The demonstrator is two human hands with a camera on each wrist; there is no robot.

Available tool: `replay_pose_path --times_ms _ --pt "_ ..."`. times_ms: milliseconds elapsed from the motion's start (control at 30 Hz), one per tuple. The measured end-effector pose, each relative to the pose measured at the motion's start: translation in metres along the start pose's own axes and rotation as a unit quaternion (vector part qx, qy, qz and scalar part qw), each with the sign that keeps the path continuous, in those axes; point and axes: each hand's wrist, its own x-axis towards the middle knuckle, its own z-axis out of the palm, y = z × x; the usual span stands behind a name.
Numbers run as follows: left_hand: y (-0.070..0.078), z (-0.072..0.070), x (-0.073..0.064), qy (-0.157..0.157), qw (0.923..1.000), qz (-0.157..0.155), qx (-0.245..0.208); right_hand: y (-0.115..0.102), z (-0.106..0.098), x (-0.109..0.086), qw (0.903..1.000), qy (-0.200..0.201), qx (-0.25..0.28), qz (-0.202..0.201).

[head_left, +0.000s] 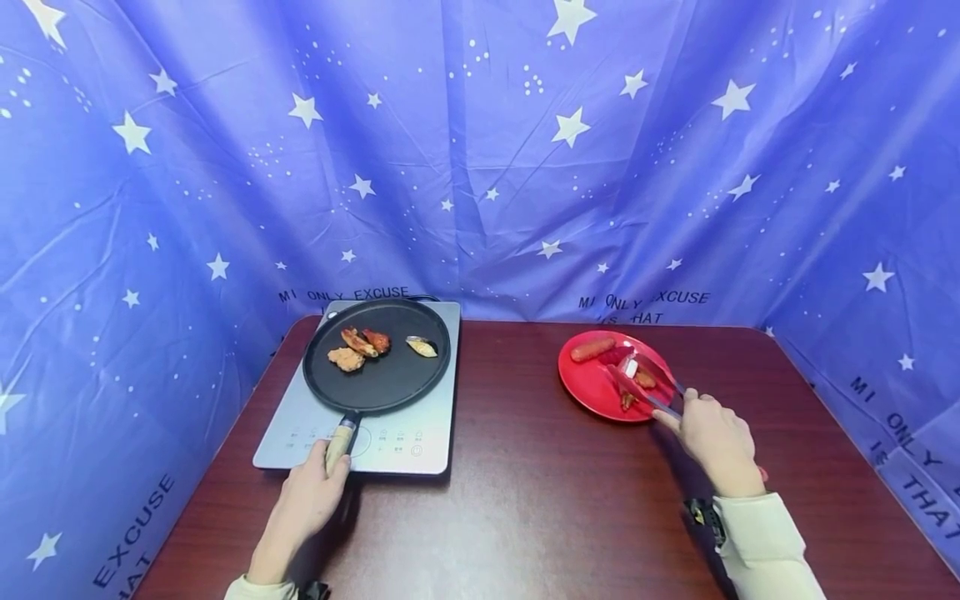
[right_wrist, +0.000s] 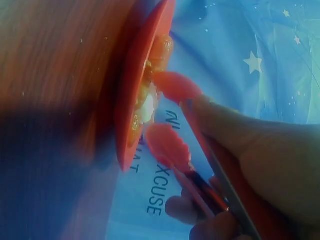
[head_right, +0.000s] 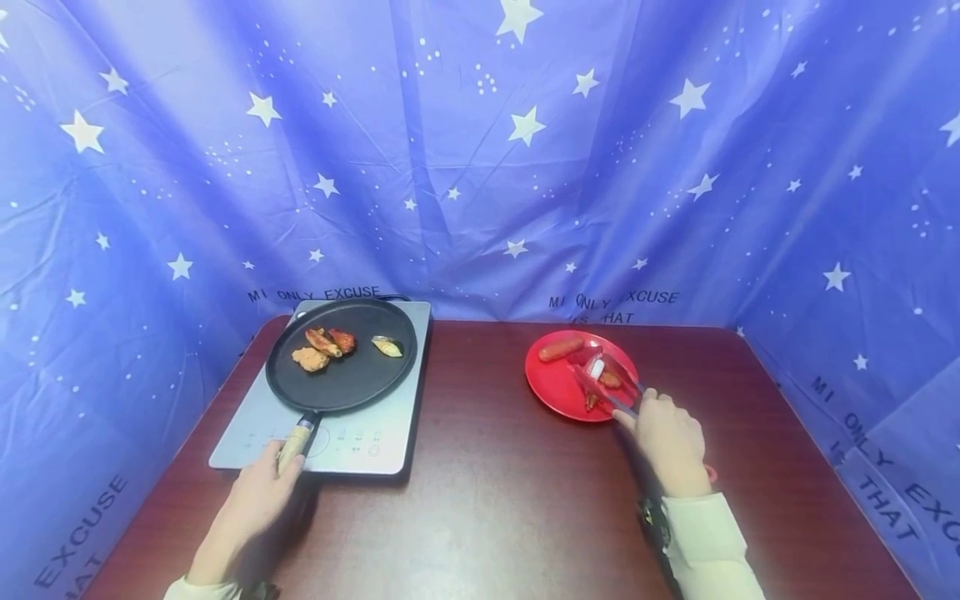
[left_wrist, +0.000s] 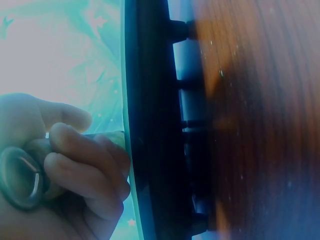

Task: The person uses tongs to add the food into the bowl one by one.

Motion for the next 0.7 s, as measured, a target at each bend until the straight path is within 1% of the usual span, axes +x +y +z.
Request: replay_pose_path --times_ms 133,300,500,700 --pt "-0.001 0.001 0.001 -0.002 1.0000 -0.001 0.001 -0.005 0.001 -0.001 0.9998 -0.002 0.000 0.018" --pt "-0.001 0.001 0.001 0.005 1.0000 0.003 0.002 -0.013 -0.001 0.001 0.9993 -0.024 0.003 0.030" --pt "0.000 0.000 0.000 0.008 0.9999 0.009 0.003 -0.016 -0.003 0.004 0.9989 -0.035 0.002 0.030" --pt "0.001 -0.001 -0.001 0.007 0.9999 0.013 0.000 -0.015 -0.006 0.005 0.9990 -0.040 -0.004 0.020"
